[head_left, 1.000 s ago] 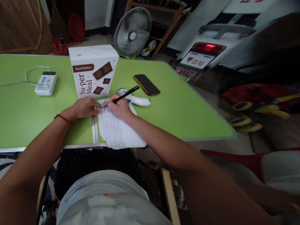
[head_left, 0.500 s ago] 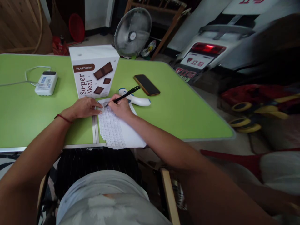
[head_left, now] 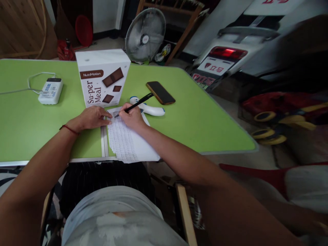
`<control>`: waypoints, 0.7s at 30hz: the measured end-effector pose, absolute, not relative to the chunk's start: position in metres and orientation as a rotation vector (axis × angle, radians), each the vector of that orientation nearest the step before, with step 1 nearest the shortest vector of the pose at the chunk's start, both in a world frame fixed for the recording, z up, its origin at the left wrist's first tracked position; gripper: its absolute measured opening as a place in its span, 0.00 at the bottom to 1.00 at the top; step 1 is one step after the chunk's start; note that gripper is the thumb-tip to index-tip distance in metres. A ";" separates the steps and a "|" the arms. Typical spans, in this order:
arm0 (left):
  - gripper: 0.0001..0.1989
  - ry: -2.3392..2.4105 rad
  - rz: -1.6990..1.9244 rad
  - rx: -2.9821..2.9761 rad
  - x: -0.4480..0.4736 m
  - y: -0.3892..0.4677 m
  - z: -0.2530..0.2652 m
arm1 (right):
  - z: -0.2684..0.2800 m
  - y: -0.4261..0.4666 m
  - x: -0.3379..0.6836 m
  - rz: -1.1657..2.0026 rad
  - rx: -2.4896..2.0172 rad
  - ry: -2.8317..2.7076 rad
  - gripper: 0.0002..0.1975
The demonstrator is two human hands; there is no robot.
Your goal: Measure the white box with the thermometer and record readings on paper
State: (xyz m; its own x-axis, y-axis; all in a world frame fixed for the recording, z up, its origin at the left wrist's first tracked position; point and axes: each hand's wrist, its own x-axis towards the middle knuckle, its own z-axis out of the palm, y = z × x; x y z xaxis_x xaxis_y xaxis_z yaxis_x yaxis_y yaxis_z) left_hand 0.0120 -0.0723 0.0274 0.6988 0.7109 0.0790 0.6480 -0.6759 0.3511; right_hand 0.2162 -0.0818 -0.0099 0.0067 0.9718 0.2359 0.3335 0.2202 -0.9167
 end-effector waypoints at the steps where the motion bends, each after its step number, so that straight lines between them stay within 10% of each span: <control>1: 0.17 1.077 0.304 2.615 0.012 -0.072 0.028 | -0.010 -0.082 0.216 0.819 -1.289 -1.516 0.10; 21: 0.16 1.042 0.358 2.618 0.011 -0.072 0.026 | -0.009 -0.082 0.215 0.796 -1.326 -1.483 0.11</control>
